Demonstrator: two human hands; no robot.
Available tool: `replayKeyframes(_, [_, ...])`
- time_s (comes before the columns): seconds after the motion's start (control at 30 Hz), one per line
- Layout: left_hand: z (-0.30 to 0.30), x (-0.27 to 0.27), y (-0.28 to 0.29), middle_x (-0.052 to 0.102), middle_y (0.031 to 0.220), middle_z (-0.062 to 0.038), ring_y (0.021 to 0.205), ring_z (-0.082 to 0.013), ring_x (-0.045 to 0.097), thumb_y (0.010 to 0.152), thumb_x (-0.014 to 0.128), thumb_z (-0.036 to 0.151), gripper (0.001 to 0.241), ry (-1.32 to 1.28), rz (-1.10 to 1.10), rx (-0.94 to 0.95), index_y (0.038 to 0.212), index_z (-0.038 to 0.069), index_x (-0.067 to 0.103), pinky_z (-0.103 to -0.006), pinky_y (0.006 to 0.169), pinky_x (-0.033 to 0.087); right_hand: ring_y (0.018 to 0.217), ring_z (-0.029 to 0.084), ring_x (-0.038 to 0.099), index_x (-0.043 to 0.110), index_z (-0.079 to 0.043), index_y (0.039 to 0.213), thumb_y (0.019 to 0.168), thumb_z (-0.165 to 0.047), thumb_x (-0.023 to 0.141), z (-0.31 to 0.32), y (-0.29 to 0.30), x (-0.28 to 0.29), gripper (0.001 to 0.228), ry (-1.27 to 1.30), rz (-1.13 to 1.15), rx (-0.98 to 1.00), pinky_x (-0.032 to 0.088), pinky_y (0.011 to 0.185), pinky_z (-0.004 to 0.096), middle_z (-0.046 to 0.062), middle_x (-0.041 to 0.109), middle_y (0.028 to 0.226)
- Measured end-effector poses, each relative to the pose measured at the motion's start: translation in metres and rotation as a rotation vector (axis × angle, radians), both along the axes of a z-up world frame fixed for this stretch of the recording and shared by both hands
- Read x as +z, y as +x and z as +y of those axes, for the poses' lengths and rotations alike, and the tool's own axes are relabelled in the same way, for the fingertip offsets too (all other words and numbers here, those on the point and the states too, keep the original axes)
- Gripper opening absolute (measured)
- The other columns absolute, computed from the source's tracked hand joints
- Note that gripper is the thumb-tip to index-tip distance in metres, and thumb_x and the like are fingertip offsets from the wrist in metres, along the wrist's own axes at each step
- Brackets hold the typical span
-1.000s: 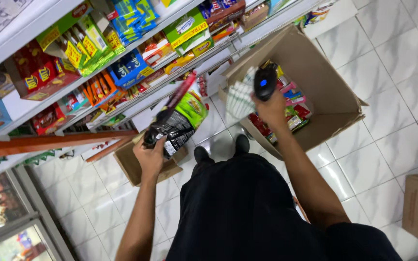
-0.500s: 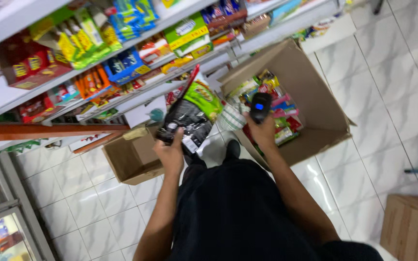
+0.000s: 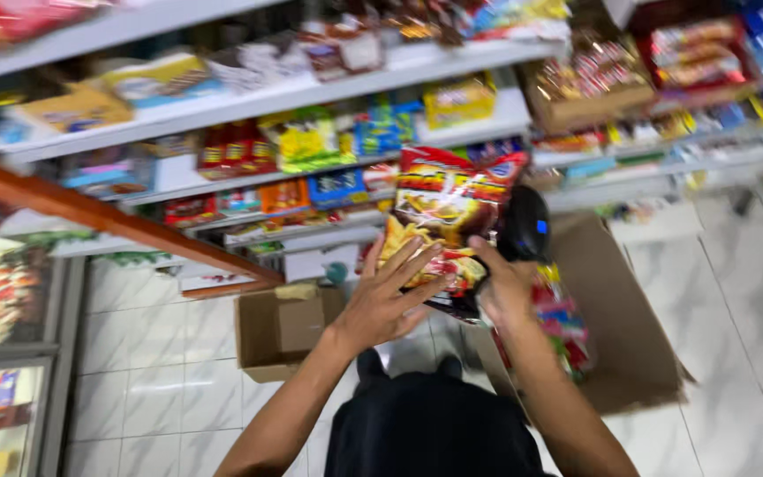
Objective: The person uses a handheld scanner to scan barcodes on various snack packages, such as chips, chocolate bars, and biscuits, while holding them one at a time and then placing them into a cardboard box.
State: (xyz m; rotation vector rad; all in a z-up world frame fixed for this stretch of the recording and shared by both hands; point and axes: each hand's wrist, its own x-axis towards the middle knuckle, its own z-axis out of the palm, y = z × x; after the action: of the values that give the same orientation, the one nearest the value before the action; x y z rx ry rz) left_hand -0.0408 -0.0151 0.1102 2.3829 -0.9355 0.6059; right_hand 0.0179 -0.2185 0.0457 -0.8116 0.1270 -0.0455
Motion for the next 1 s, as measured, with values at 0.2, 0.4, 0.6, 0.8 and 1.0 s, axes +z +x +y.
replayKeyframes(0.2, [0.068, 0.059, 0.006, 0.054, 0.148, -0.015, 0.131, -0.0263, 0.054, 0.081, 0.082, 0.031, 0.092, -0.604, 0.440, 0.131, 0.157, 0.014, 0.035, -0.0418, 0.102, 0.049, 0.131, 0.024, 0.058, 0.048, -0.007, 0.152, 0.081, 0.011, 0.072, 0.023, 0.023, 0.058, 0.077, 0.004, -0.331, 0.168, 0.048, 0.113, 0.042, 0.008, 0.058, 0.145])
replayKeyframes(0.4, [0.131, 0.081, 0.020, 0.071, 0.128, -0.010, 0.111, -0.0132, 0.066, 0.092, 0.079, 0.017, 0.065, -0.877, 0.638, -0.025, 0.146, -0.002, 0.047, -0.0281, 0.090, 0.054, 0.133, 0.019, 0.056, 0.047, -0.006, 0.152, 0.083, 0.004, 0.076, 0.079, 0.045, 0.112, 0.075, -0.134, -0.553, 0.244, 0.045, 0.115, 0.038, 0.008, 0.056, 0.147])
replayKeyframes(0.6, [0.217, 0.154, 0.024, 0.071, 0.113, -0.008, 0.100, -0.0097, 0.065, 0.095, 0.076, 0.009, 0.046, -0.851, 0.239, 0.201, 0.135, -0.005, 0.058, -0.0239, 0.082, 0.054, 0.100, 0.011, 0.067, 0.060, -0.002, 0.129, 0.087, -0.013, 0.082, 0.153, 0.060, 0.190, 0.048, -0.604, -0.674, 0.102, 0.055, 0.092, 0.027, 0.002, 0.068, 0.113])
replayKeyframes(0.8, [0.292, 0.252, 0.039, 0.073, 0.116, -0.006, 0.102, -0.0078, 0.068, 0.095, 0.077, 0.011, 0.048, -0.817, -0.045, 0.186, 0.137, -0.005, 0.058, -0.0229, 0.088, 0.057, 0.081, 0.008, 0.060, 0.067, -0.001, 0.107, 0.086, -0.016, 0.087, 0.235, 0.069, 0.280, 0.032, -0.771, -0.855, -0.001, 0.053, 0.076, 0.026, 0.000, 0.067, 0.093])
replayKeyframes(1.0, [0.339, 0.312, 0.060, 0.073, 0.110, -0.011, 0.088, -0.0095, 0.068, 0.088, 0.082, 0.015, 0.053, -0.721, -0.171, 0.358, 0.133, -0.006, 0.061, -0.0245, 0.074, 0.059, 0.087, 0.008, 0.061, 0.066, -0.001, 0.108, 0.092, -0.017, 0.086, 0.298, 0.087, 0.339, 0.030, -0.655, -0.939, -0.126, 0.052, 0.082, 0.026, 0.000, 0.069, 0.099])
